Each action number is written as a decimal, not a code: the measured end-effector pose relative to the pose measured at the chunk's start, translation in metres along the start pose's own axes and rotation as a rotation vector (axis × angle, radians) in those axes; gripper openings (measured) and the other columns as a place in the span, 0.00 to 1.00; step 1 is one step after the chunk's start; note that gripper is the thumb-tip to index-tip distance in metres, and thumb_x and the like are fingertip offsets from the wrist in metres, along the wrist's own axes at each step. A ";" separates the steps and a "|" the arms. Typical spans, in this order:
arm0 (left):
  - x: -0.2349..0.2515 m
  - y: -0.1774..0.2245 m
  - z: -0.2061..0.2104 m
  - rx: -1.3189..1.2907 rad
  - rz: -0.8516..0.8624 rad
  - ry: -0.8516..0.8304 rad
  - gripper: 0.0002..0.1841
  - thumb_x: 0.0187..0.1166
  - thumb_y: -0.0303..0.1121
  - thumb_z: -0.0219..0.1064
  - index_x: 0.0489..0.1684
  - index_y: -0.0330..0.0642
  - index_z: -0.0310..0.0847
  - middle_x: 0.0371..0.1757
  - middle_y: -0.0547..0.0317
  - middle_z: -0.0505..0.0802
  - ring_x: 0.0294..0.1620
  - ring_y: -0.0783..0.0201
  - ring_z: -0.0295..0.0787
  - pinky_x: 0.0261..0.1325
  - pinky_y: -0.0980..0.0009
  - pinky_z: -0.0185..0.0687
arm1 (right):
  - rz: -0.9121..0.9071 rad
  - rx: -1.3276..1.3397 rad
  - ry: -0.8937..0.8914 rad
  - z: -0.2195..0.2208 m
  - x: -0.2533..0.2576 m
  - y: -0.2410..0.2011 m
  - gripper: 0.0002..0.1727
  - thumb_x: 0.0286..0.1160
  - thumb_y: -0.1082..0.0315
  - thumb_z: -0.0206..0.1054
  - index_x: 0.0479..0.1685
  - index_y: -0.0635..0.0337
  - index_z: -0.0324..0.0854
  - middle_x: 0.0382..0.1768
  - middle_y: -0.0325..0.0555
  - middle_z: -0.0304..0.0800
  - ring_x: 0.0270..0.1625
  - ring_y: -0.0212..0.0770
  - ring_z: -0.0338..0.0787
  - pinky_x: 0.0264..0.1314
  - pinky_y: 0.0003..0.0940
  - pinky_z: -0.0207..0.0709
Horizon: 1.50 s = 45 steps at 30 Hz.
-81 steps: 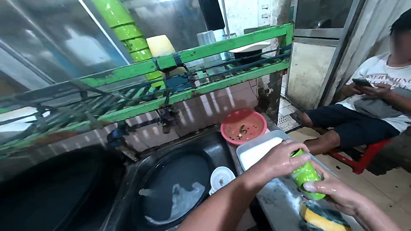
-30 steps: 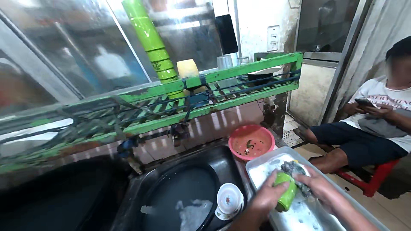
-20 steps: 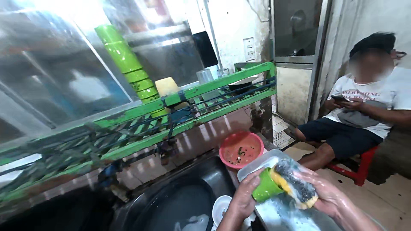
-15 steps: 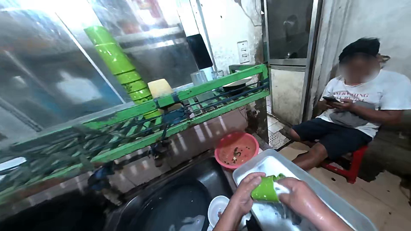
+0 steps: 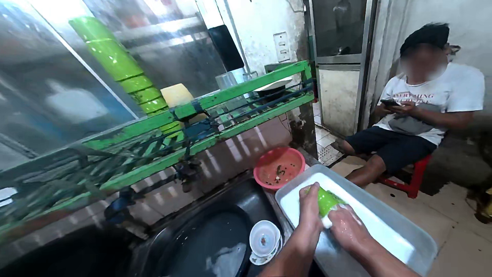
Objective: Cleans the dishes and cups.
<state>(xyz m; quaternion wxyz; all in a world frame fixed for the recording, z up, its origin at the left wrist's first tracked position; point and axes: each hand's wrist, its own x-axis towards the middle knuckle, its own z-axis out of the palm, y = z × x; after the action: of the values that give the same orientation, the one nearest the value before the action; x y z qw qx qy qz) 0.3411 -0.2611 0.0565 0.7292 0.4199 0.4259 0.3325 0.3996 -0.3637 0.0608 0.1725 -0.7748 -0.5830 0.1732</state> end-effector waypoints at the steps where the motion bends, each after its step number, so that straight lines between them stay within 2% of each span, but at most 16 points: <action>1: -0.001 -0.006 0.001 -0.003 -0.014 0.018 0.23 0.88 0.41 0.62 0.72 0.33 0.68 0.50 0.38 0.89 0.46 0.50 0.90 0.50 0.54 0.89 | -0.011 -0.015 -0.014 0.007 0.002 0.009 0.19 0.83 0.67 0.58 0.62 0.72 0.84 0.67 0.68 0.85 0.77 0.65 0.79 0.86 0.61 0.60; 3: -0.004 -0.012 0.002 -0.072 -0.048 0.012 0.25 0.90 0.41 0.60 0.78 0.36 0.63 0.52 0.38 0.88 0.47 0.50 0.90 0.49 0.54 0.89 | 0.104 0.314 -0.008 0.007 0.009 0.017 0.21 0.85 0.69 0.57 0.68 0.76 0.80 0.70 0.68 0.83 0.78 0.59 0.79 0.86 0.54 0.65; 6: -0.011 -0.014 -0.003 -0.213 -0.097 -0.095 0.29 0.91 0.45 0.57 0.85 0.42 0.57 0.58 0.41 0.88 0.52 0.51 0.90 0.52 0.53 0.89 | 0.357 0.872 -0.009 -0.012 0.010 0.004 0.18 0.87 0.67 0.58 0.67 0.68 0.78 0.58 0.58 0.86 0.61 0.48 0.87 0.65 0.46 0.80; 8: -0.010 -0.012 -0.005 -0.242 -0.130 -0.131 0.26 0.90 0.43 0.57 0.80 0.38 0.62 0.54 0.41 0.89 0.50 0.52 0.91 0.51 0.54 0.89 | 0.216 0.573 -0.173 -0.023 0.006 -0.002 0.22 0.90 0.65 0.55 0.70 0.76 0.75 0.70 0.69 0.80 0.75 0.60 0.80 0.80 0.55 0.70; 10: -0.006 -0.014 -0.007 -0.199 -0.168 -0.105 0.26 0.87 0.41 0.61 0.79 0.37 0.64 0.52 0.41 0.89 0.48 0.51 0.91 0.49 0.54 0.90 | 0.014 0.113 -0.251 -0.022 -0.002 -0.006 0.19 0.89 0.68 0.51 0.67 0.68 0.81 0.72 0.65 0.80 0.78 0.62 0.77 0.81 0.61 0.66; 12: 0.002 -0.012 -0.012 -0.115 -0.147 -0.039 0.29 0.85 0.41 0.65 0.79 0.36 0.62 0.52 0.39 0.89 0.48 0.50 0.91 0.49 0.53 0.90 | -0.114 -0.125 -0.241 -0.020 -0.010 -0.003 0.24 0.86 0.74 0.50 0.78 0.58 0.75 0.80 0.56 0.75 0.85 0.60 0.70 0.81 0.65 0.64; 14: 0.008 0.000 -0.022 -0.021 -0.113 0.014 0.35 0.84 0.44 0.67 0.85 0.41 0.56 0.60 0.37 0.87 0.54 0.46 0.89 0.52 0.48 0.89 | -0.108 -0.074 -0.208 -0.020 -0.015 0.014 0.30 0.87 0.73 0.51 0.90 0.52 0.64 0.91 0.48 0.62 0.92 0.53 0.62 0.87 0.63 0.59; 18: 0.002 0.023 -0.035 0.364 0.072 -0.090 0.45 0.75 0.36 0.77 0.90 0.40 0.50 0.64 0.33 0.85 0.55 0.46 0.90 0.55 0.51 0.90 | 0.213 0.585 0.066 -0.034 -0.019 0.048 0.29 0.86 0.67 0.63 0.86 0.58 0.69 0.84 0.54 0.72 0.84 0.50 0.75 0.87 0.50 0.65; 22: -0.031 0.004 -0.009 1.079 0.343 -0.252 0.42 0.56 0.44 0.84 0.74 0.35 0.74 0.66 0.44 0.88 0.67 0.53 0.86 0.71 0.50 0.82 | 0.238 0.697 0.167 -0.053 -0.003 0.023 0.36 0.79 0.58 0.70 0.88 0.54 0.66 0.79 0.57 0.77 0.78 0.51 0.80 0.82 0.52 0.71; 25: -0.049 0.004 0.005 1.341 0.360 -0.292 0.40 0.61 0.48 0.78 0.78 0.42 0.73 0.74 0.49 0.84 0.76 0.51 0.79 0.76 0.46 0.74 | 0.368 0.758 0.126 -0.052 0.022 0.028 0.38 0.77 0.56 0.73 0.87 0.53 0.66 0.75 0.61 0.80 0.77 0.55 0.81 0.80 0.55 0.71; 28: -0.043 0.012 -0.004 1.385 0.366 -0.245 0.41 0.62 0.49 0.78 0.80 0.42 0.74 0.74 0.50 0.84 0.77 0.50 0.78 0.76 0.45 0.73 | 0.384 0.790 0.156 -0.044 0.021 0.019 0.37 0.78 0.58 0.72 0.87 0.57 0.66 0.72 0.61 0.82 0.74 0.55 0.83 0.78 0.55 0.73; 32: -0.034 0.017 -0.014 1.406 0.352 -0.228 0.33 0.64 0.47 0.76 0.67 0.36 0.80 0.71 0.47 0.85 0.75 0.50 0.79 0.75 0.47 0.74 | 0.298 0.707 0.219 -0.030 0.006 0.000 0.38 0.74 0.57 0.72 0.86 0.54 0.67 0.70 0.56 0.85 0.71 0.52 0.86 0.75 0.55 0.77; 36: -0.049 0.011 -0.010 1.393 0.529 -0.287 0.40 0.60 0.52 0.78 0.76 0.43 0.78 0.72 0.52 0.87 0.76 0.52 0.79 0.73 0.46 0.75 | 0.441 0.905 0.258 -0.038 0.026 0.018 0.31 0.77 0.60 0.73 0.79 0.57 0.74 0.66 0.60 0.86 0.68 0.53 0.86 0.73 0.55 0.77; 39: -0.041 0.027 -0.020 1.373 0.543 -0.173 0.39 0.58 0.50 0.80 0.71 0.39 0.80 0.70 0.49 0.88 0.75 0.49 0.80 0.78 0.45 0.70 | 0.291 0.797 0.265 -0.035 0.014 0.002 0.35 0.77 0.60 0.71 0.84 0.59 0.69 0.68 0.60 0.85 0.69 0.53 0.87 0.74 0.54 0.78; 41: -0.028 0.044 -0.043 1.394 0.547 -0.028 0.39 0.60 0.48 0.80 0.76 0.40 0.78 0.70 0.46 0.88 0.74 0.46 0.81 0.82 0.44 0.68 | 0.216 0.699 0.115 -0.033 0.001 -0.001 0.38 0.76 0.59 0.72 0.88 0.55 0.65 0.73 0.59 0.83 0.74 0.53 0.84 0.78 0.54 0.75; 45: 0.000 0.067 -0.142 1.560 0.434 0.254 0.35 0.70 0.51 0.76 0.80 0.57 0.76 0.71 0.44 0.86 0.66 0.43 0.87 0.65 0.42 0.84 | 0.077 0.376 -0.132 -0.021 -0.030 0.037 0.33 0.79 0.54 0.70 0.84 0.49 0.73 0.69 0.57 0.87 0.70 0.58 0.88 0.75 0.63 0.76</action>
<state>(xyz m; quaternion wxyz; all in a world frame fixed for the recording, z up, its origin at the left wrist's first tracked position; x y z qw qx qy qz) 0.2047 -0.1859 0.0765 0.0933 0.8386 0.5232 0.1194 0.4332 -0.4036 0.0643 0.2689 -0.7378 -0.5203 0.3357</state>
